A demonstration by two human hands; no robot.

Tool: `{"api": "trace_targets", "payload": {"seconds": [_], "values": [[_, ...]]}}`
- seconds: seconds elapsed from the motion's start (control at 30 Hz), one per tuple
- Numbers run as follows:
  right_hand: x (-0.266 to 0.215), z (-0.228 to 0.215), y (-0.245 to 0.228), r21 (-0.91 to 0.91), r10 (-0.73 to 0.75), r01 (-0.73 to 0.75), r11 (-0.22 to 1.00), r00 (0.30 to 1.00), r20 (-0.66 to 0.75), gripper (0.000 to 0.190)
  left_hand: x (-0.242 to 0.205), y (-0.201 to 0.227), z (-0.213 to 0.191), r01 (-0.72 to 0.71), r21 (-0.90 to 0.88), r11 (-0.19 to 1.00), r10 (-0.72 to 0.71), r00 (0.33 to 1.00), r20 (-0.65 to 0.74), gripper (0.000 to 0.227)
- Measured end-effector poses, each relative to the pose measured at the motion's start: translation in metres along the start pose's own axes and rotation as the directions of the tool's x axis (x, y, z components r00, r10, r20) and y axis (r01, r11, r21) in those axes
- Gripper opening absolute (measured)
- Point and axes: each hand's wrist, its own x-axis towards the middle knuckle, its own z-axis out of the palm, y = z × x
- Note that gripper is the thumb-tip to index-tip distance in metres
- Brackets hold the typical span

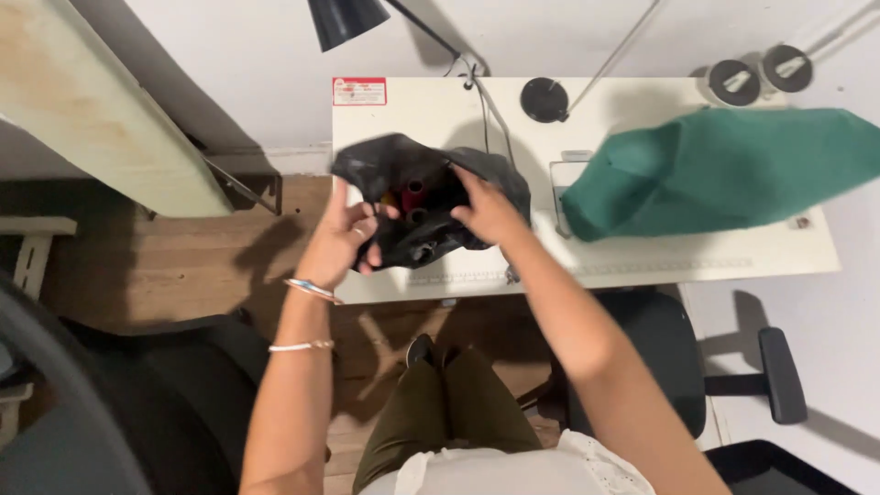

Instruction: The person gathers thread spools from a plastic bag and a storage box, then organizes them on a sewing machine table.

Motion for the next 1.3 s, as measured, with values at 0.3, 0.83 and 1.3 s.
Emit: {"api": "trace_targets", "payload": {"seconds": [0.3, 0.83, 1.3], "values": [[0.087, -0.063, 0.053, -0.343, 0.490, -0.363, 0.866, 0.747, 0.449, 0.102, 0.084, -0.144, -0.109, 0.469, 0.363, 0.805, -0.281, 0.841, -0.463, 0.095], [0.124, -0.012, 0.069, 0.566, -0.155, -0.285, 0.773, 0.781, 0.605, 0.045, 0.030, -0.132, -0.043, 0.382, 0.805, 0.454, 0.063, 0.887, -0.457, 0.025], [0.144, 0.014, 0.123, 0.102, -0.019, -0.026, 0.994, 0.910, 0.414, 0.054, 0.148, -0.219, -0.070, 0.342, 0.457, 0.821, -0.186, 0.917, -0.352, 0.044]]}}
